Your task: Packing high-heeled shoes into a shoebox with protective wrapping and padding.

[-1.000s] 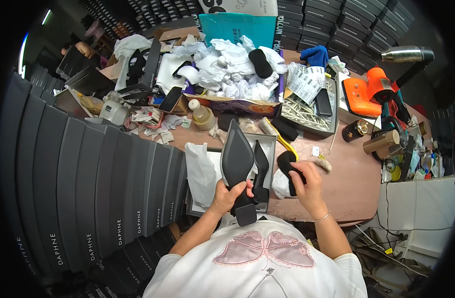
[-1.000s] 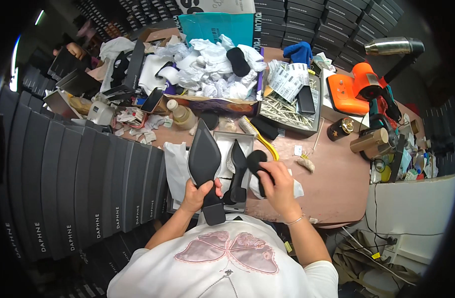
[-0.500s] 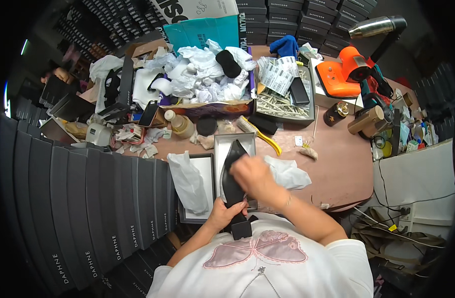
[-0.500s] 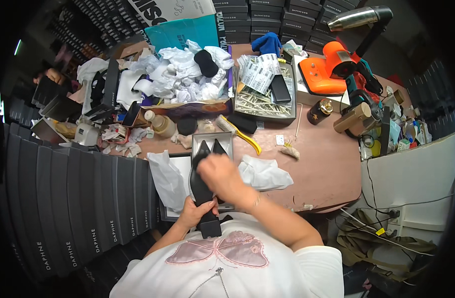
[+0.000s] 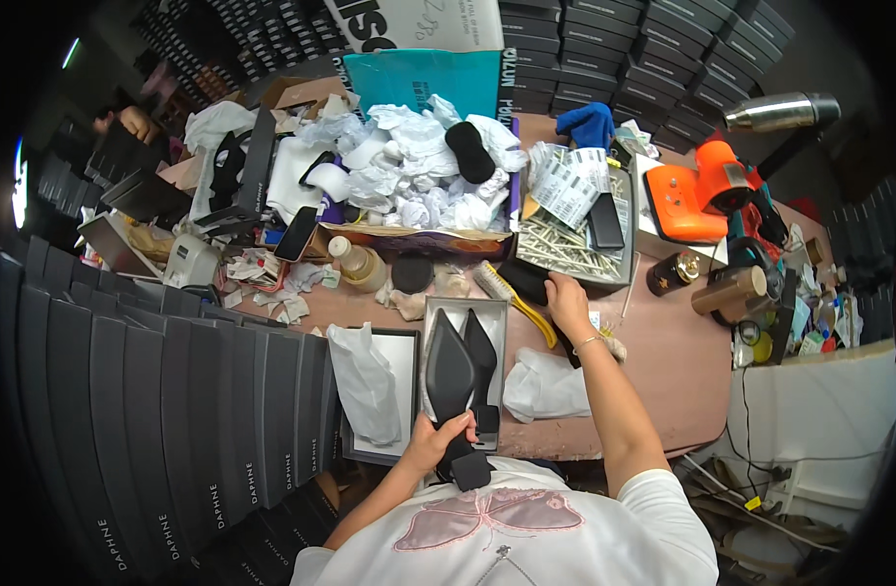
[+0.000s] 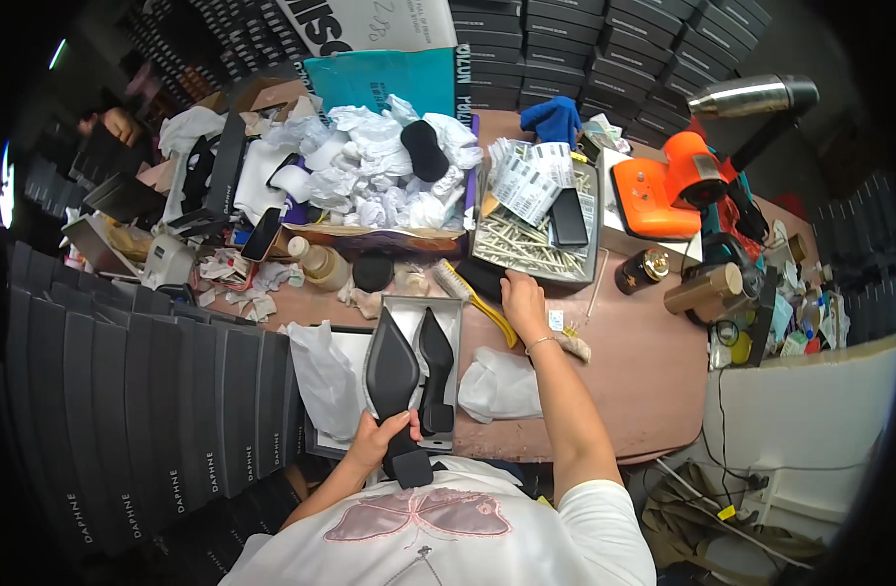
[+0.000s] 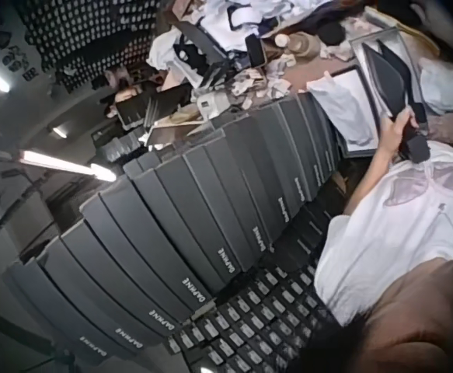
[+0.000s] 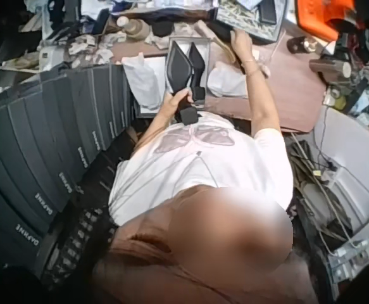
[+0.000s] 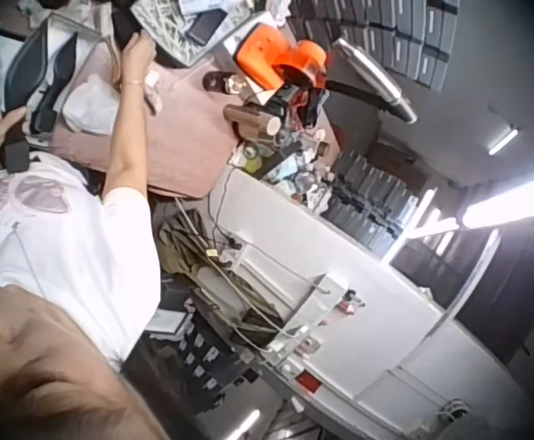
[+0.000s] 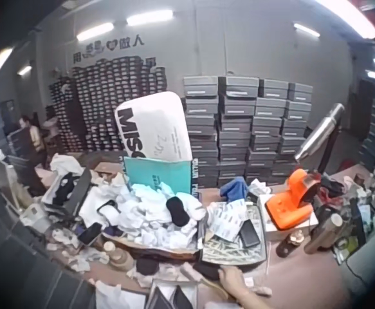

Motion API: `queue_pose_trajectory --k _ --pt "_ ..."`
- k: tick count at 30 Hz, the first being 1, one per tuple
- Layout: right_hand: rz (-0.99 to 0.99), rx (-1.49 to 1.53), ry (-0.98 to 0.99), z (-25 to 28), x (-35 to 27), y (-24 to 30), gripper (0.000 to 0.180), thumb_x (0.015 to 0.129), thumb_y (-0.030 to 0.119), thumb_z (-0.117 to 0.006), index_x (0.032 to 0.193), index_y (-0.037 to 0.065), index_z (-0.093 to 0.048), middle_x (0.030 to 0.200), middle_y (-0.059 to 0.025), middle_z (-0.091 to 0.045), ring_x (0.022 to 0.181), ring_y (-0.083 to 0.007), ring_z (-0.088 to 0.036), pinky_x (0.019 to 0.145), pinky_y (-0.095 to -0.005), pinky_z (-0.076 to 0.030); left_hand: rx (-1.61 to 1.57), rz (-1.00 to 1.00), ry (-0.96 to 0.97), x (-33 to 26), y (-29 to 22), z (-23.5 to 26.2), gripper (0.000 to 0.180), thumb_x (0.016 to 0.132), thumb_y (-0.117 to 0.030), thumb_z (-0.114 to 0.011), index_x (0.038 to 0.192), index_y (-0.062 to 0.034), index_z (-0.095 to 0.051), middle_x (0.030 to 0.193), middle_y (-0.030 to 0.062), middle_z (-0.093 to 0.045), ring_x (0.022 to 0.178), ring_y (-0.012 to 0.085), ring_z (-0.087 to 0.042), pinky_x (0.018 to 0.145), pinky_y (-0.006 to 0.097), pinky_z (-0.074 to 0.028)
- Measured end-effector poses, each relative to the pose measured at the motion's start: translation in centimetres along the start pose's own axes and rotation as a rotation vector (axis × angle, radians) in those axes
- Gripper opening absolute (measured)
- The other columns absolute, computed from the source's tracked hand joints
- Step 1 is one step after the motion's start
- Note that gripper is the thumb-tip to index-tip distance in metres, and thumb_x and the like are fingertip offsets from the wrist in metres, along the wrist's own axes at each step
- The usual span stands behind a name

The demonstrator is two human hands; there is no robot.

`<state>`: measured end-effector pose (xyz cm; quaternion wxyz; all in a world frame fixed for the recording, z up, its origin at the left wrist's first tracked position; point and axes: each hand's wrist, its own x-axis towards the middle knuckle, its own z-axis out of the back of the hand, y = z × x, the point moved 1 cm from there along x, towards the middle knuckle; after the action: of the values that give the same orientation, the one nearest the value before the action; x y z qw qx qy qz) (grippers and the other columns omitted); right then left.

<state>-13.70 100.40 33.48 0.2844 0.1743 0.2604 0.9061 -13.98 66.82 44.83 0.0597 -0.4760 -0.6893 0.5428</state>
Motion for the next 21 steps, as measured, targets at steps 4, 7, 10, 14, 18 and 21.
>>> queue_pose_trajectory --k 4,7,10,14,18,21 --pt "-0.002 -0.197 0.203 -4.2 0.3 1.2 0.036 0.082 0.025 -0.065 0.11 0.003 -0.062 0.098 -0.0181 -0.063 0.093 -0.0343 -0.06 0.079 -0.0474 -0.046 0.128 -0.058 -0.003 0.9 -0.3 0.4 0.018 0.09 -0.016 -0.06 0.089 0.0013 -0.061 0.074 0.0062 -0.062 0.071 0.014 -0.062 0.069 0.028 -0.05" --pt "0.092 -0.076 0.138 -5.0 -0.4 0.4 0.034 0.077 0.02 -0.065 0.103 -0.001 -0.059 0.099 -0.0195 -0.06 0.093 -0.0385 -0.058 0.083 -0.0492 -0.045 0.09 -0.056 -0.021 1.7 0.6 2.1 0.018 0.091 -0.017 -0.06 0.091 0.0016 -0.061 0.078 0.0071 -0.063 0.074 0.0142 -0.062 0.069 0.029 -0.051" --pt "-0.104 0.15 0.317 -2.9 -0.5 0.7 0.029 0.071 0.012 -0.064 0.094 -0.002 -0.053 0.114 -0.0245 -0.055 0.105 -0.0436 -0.054 0.092 -0.0467 -0.043 -0.006 -0.028 -0.059 2.2 1.3 3.7 0.018 0.09 -0.016 -0.059 0.093 0.0021 -0.06 0.08 0.0081 -0.064 0.075 0.015 -0.063 0.069 0.029 -0.051" --pt "0.159 0.39 0.236 1.0 -1.1 6.6 0.047 0.069 0.006 -0.059 0.115 -0.001 -0.049 0.129 -0.0267 -0.044 0.122 -0.0388 -0.047 0.101 -0.0426 -0.04 -0.229 -0.031 -0.12 3.6 -0.1 4.7 0.016 0.088 -0.012 -0.057 0.095 0.0027 -0.059 0.078 0.0097 -0.063 0.075 0.0174 -0.063 0.07 0.031 -0.053" --pt "0.54 0.111 0.384 -0.7 3.9 16.8 0.06 0.078 0.017 -0.065 0.134 0.013 -0.047 0.129 -0.0203 -0.046 0.113 -0.0385 -0.05 0.095 -0.0438 -0.043 -0.322 -0.048 -0.096 3.7 0.0 5.5 0.014 0.088 -0.011 -0.057 0.093 0.0018 -0.057 0.073 0.0083 -0.059 0.07 0.0173 -0.061 0.068 0.031 -0.052" --pt "0.808 -0.042 0.346 -7.0 7.7 18.9 0.053 0.081 0.019 -0.064 0.133 0.018 -0.051 0.125 -0.0154 -0.05 0.1 -0.0306 -0.054 0.083 -0.0399 -0.044 -0.273 -0.139 -0.048 3.3 -1.1 5.9 0.011 0.091 -0.012 -0.058 0.09 -0.0011 -0.057 0.072 0.0058 -0.058 0.068 0.0142 -0.059 0.066 0.029 -0.05"
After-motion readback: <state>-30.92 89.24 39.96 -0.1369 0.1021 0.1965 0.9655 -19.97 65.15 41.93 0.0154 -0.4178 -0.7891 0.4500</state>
